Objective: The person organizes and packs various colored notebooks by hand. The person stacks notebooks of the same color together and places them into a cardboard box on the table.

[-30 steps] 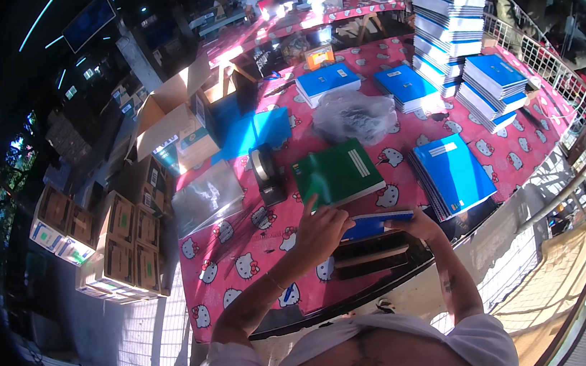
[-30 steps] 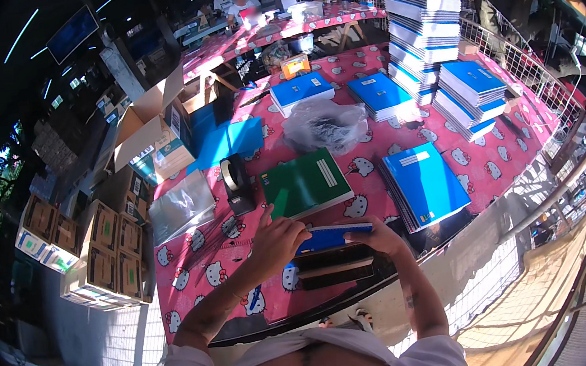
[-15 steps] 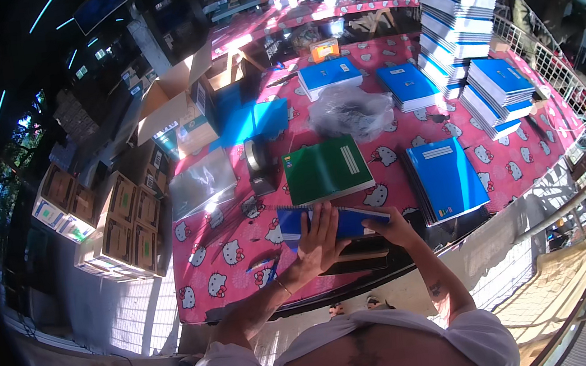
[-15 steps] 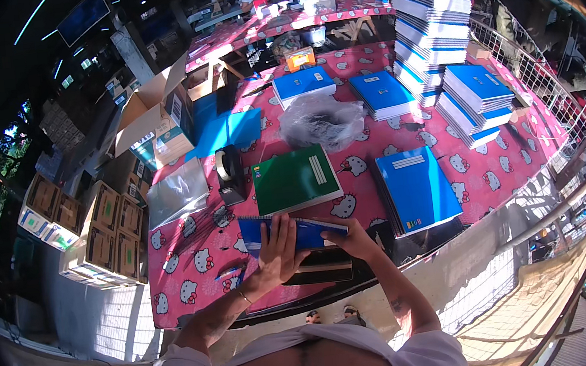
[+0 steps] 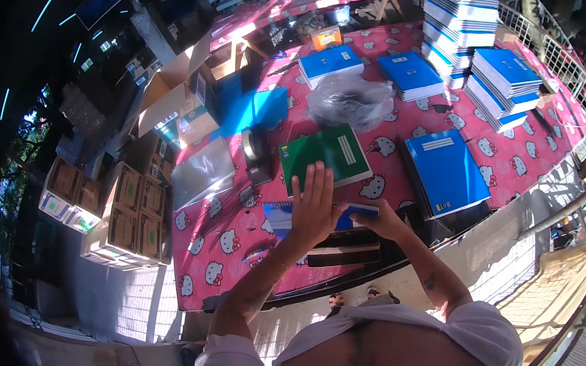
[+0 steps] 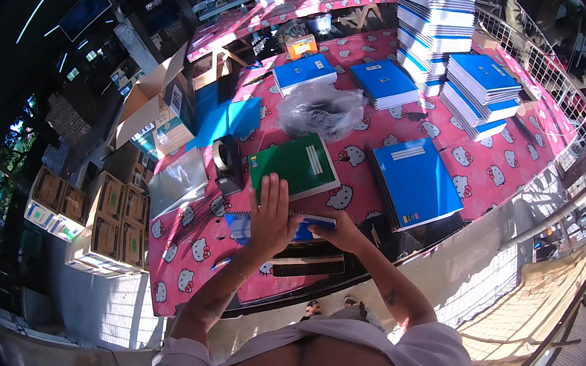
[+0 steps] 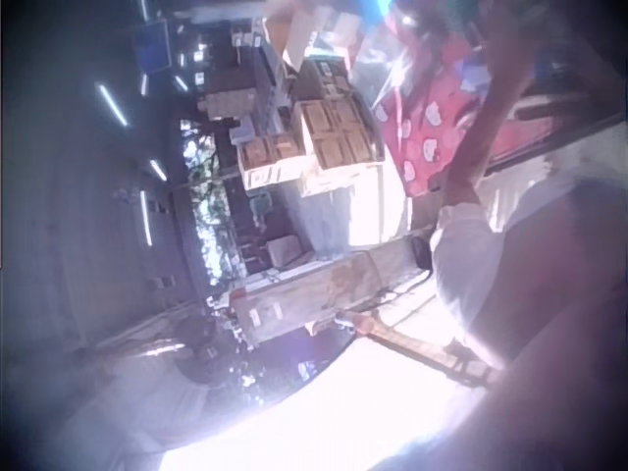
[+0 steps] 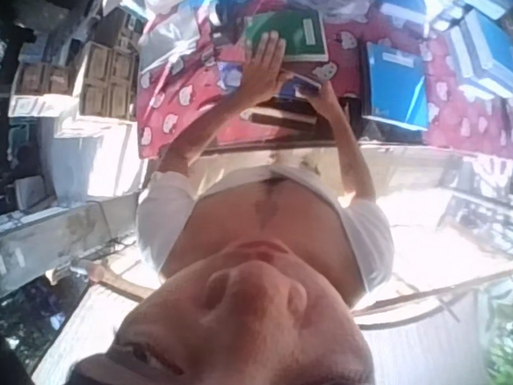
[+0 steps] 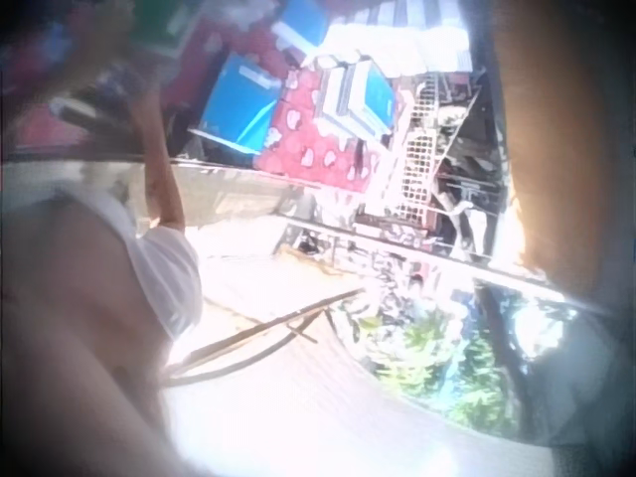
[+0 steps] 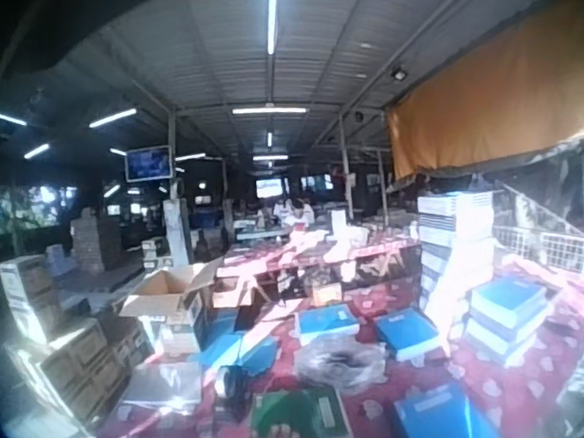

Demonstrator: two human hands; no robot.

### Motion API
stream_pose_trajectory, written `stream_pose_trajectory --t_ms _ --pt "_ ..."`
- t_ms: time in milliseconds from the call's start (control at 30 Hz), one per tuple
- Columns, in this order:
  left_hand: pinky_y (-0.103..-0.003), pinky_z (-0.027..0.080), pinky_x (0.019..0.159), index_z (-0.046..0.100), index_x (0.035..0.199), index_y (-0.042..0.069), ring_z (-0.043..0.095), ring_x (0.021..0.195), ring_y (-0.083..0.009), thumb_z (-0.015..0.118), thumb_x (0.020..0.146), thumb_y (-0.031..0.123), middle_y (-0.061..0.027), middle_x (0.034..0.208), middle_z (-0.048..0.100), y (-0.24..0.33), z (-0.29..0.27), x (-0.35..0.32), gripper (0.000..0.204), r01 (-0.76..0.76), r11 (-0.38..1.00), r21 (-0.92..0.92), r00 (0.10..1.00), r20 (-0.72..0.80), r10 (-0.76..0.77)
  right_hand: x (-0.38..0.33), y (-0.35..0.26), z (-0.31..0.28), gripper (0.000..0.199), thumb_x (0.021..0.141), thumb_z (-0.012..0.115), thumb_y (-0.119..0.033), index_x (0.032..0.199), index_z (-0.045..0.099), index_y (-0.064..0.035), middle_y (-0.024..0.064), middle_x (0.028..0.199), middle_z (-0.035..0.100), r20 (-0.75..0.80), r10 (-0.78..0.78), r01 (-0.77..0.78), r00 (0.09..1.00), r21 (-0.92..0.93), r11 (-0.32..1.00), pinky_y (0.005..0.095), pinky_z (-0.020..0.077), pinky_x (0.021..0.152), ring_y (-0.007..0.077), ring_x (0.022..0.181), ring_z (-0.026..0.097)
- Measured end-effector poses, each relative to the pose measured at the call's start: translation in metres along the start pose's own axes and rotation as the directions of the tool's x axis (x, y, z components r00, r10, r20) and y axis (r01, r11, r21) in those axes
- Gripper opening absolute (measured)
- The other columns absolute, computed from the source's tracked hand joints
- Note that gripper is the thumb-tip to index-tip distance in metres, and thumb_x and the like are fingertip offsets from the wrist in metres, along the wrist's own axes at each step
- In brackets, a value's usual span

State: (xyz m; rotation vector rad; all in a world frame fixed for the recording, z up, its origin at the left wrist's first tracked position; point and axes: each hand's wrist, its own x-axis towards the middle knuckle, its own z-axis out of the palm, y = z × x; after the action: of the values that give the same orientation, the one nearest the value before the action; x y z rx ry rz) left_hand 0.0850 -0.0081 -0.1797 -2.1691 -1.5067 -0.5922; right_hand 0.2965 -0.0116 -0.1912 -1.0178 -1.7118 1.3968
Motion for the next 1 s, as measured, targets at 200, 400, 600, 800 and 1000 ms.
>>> stream_pose_trajectory --t_ms 200,400,600,800,1000 --pt "-0.058 0.015 0.119 0.038 0.146 -0.007 0.028 0.147 -0.0383 0.041 0.095 0.060 -0.0259 0.156 0.030 0.009 -0.005 0.015 0.084 -0.084 0.996 0.010 0.996 -0.013 0.084 0.006 0.020 0.002 0.040 0.090 0.068 -0.005 0.129 0.063 -0.0019 0.0099 0.110 0.072 -0.039 -0.128 0.129 0.991 0.049 0.990 0.0294 0.0513 0.086 0.0108 0.095 0.063" --pt "-0.062 0.015 0.117 0.030 0.148 -0.010 0.023 0.148 -0.0437 0.031 0.101 0.056 -0.0312 0.155 0.028 0.024 0.032 -0.060 0.082 -0.376 0.902 -0.212 0.913 0.079 0.399 0.011 0.020 0.004 0.039 0.089 0.068 -0.006 0.127 0.063 -0.0019 0.0136 0.111 0.072 -0.086 -0.297 0.301 0.951 0.029 0.953 0.0335 0.0524 0.087 0.0151 0.098 0.066" --pt "-0.063 0.014 0.116 0.029 0.148 -0.011 0.021 0.148 -0.0434 0.033 0.101 0.055 -0.0321 0.156 0.026 0.038 0.018 -0.051 0.081 -0.319 0.908 -0.271 0.939 0.039 0.342 0.005 0.016 0.007 0.044 0.083 0.071 -0.005 0.125 0.063 -0.0002 0.0159 0.104 0.073 -0.105 -0.206 0.209 0.973 0.027 0.977 0.0336 0.0526 0.085 0.0206 0.097 0.071" --pt "-0.058 0.007 0.119 0.031 0.149 -0.007 0.019 0.151 -0.0361 0.035 0.099 0.059 -0.0266 0.159 0.025 0.047 -0.009 -0.004 0.083 -0.215 0.962 -0.170 0.962 0.130 0.238 0.006 0.030 0.003 0.046 0.080 0.072 -0.005 0.125 0.063 0.0010 0.0185 0.104 0.073 -0.072 -0.220 0.218 0.973 -0.034 0.975 0.0351 0.0527 0.086 0.0228 0.099 0.071" --pt "-0.059 0.011 0.119 0.048 0.137 0.002 0.046 0.135 -0.0333 0.062 0.091 0.050 -0.0177 0.139 0.052 0.039 -0.030 0.015 0.067 -0.108 0.883 -0.456 0.987 0.055 0.150 -0.007 -0.004 -0.013 0.046 0.081 0.074 -0.002 0.125 0.064 -0.0007 0.0156 0.107 0.073 -0.044 -0.196 0.194 0.980 -0.052 0.980 0.0346 0.0537 0.091 0.0210 0.102 0.070"
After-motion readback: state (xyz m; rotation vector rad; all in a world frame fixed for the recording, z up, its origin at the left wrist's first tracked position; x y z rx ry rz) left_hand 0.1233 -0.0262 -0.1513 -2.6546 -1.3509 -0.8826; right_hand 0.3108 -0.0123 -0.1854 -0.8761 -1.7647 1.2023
